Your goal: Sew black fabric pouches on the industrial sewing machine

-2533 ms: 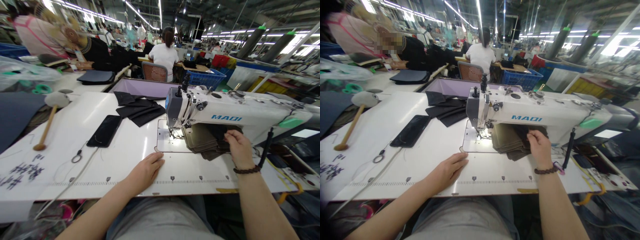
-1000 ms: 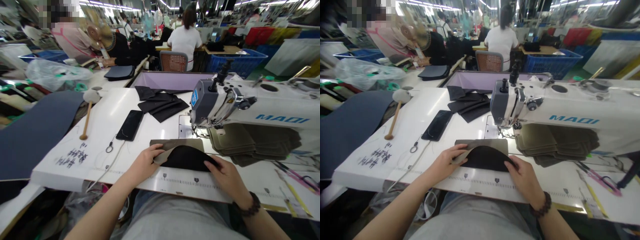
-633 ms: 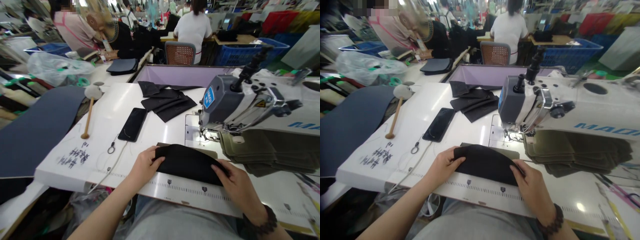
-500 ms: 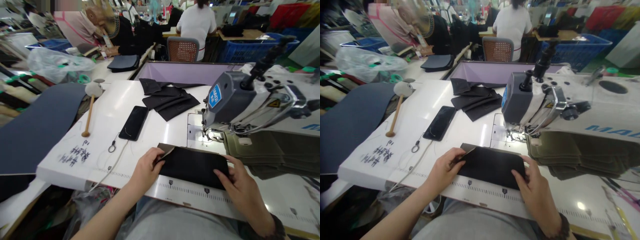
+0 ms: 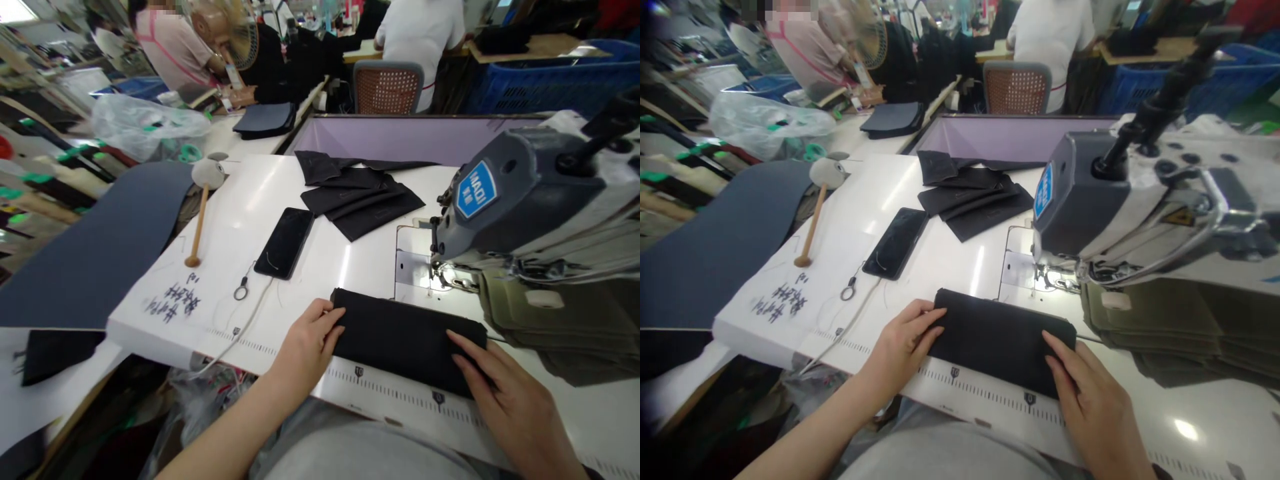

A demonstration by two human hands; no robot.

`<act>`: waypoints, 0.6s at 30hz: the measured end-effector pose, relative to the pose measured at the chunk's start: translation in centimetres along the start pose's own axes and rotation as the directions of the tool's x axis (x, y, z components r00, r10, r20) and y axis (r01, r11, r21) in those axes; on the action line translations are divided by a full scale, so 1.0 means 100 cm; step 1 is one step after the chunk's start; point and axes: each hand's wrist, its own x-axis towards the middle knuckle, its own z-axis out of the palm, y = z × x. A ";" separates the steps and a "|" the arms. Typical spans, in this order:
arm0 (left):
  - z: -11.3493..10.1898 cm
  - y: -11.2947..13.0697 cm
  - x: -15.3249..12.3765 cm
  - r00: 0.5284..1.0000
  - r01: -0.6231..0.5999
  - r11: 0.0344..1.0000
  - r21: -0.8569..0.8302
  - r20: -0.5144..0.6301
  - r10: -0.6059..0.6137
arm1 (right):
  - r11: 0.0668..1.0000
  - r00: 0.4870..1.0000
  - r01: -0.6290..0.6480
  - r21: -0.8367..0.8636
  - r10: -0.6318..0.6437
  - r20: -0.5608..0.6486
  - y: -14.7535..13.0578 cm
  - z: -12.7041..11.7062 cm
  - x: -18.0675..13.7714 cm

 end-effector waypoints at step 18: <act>-0.004 0.004 0.004 0.986 0.132 0.989 0.061 0.094 -0.137 | 0.993 0.998 0.059 -0.098 -0.058 0.014 0.001 0.002 0.001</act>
